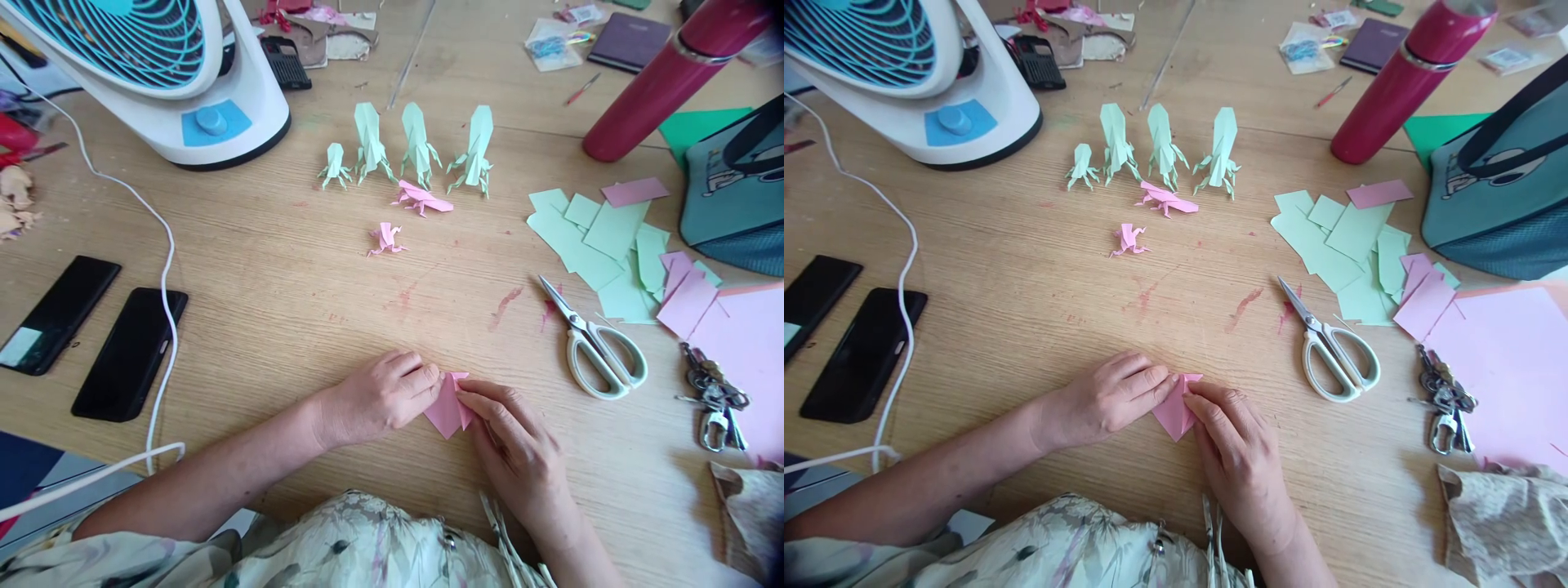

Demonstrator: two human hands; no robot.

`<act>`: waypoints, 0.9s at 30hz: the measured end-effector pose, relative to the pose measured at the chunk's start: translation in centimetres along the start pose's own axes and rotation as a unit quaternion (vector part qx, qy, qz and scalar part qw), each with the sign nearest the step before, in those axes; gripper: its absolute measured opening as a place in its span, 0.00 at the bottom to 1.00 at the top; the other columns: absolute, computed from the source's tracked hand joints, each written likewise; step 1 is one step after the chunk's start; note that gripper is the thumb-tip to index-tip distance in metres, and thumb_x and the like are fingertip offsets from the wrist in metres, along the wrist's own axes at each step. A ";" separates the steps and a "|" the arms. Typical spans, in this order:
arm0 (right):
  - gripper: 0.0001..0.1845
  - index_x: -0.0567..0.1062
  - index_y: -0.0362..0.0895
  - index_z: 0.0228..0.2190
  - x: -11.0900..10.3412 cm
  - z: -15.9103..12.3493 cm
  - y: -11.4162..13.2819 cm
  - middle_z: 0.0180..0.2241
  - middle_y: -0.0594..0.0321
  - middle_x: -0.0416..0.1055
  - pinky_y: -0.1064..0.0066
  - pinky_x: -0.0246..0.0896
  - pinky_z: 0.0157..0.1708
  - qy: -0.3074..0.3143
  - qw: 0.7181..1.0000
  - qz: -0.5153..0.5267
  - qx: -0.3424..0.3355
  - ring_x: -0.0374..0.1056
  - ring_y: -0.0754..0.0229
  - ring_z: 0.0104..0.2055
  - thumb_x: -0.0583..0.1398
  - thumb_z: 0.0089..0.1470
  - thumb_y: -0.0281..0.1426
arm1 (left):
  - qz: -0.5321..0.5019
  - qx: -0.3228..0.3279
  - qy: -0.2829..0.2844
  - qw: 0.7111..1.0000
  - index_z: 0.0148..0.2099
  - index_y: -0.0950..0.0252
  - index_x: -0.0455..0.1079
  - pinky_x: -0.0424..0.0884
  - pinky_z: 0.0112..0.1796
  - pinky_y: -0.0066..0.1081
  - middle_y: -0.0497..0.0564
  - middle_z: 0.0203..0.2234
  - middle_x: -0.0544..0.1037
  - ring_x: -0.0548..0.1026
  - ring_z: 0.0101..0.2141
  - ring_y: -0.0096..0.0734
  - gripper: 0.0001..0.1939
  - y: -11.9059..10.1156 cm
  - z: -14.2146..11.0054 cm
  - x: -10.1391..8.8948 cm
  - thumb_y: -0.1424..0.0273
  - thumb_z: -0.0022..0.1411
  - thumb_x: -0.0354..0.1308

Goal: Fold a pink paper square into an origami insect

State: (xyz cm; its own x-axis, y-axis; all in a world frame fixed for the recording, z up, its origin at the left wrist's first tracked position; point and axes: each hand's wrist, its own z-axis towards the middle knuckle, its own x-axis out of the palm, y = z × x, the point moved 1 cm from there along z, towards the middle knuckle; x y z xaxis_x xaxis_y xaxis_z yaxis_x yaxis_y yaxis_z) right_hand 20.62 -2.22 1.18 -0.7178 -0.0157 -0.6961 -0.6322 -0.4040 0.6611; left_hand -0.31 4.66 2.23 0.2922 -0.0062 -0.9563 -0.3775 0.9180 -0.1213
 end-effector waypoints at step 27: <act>0.15 0.73 0.36 0.50 -0.8 -0.4 -0.9 0.53 0.46 0.72 0.57 0.69 0.46 0.101 0.970 -0.148 -0.164 0.68 0.49 0.50 0.56 0.62 0.18 | 0.007 -0.054 0.024 0.998 0.54 0.74 0.68 0.73 0.42 0.35 0.55 0.39 0.75 0.71 0.39 0.36 0.14 -1.6 0.2 0.4 0.72 0.71 0.52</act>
State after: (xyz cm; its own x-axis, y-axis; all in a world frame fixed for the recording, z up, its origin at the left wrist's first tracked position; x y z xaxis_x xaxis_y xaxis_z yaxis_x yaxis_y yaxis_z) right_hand 21.86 -2.22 1.06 -0.4265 -0.0200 -0.9043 -0.6507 -0.6876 0.3221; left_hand 0.55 3.29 2.11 0.2452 -0.0144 -0.9694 -0.4746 0.8701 -0.1330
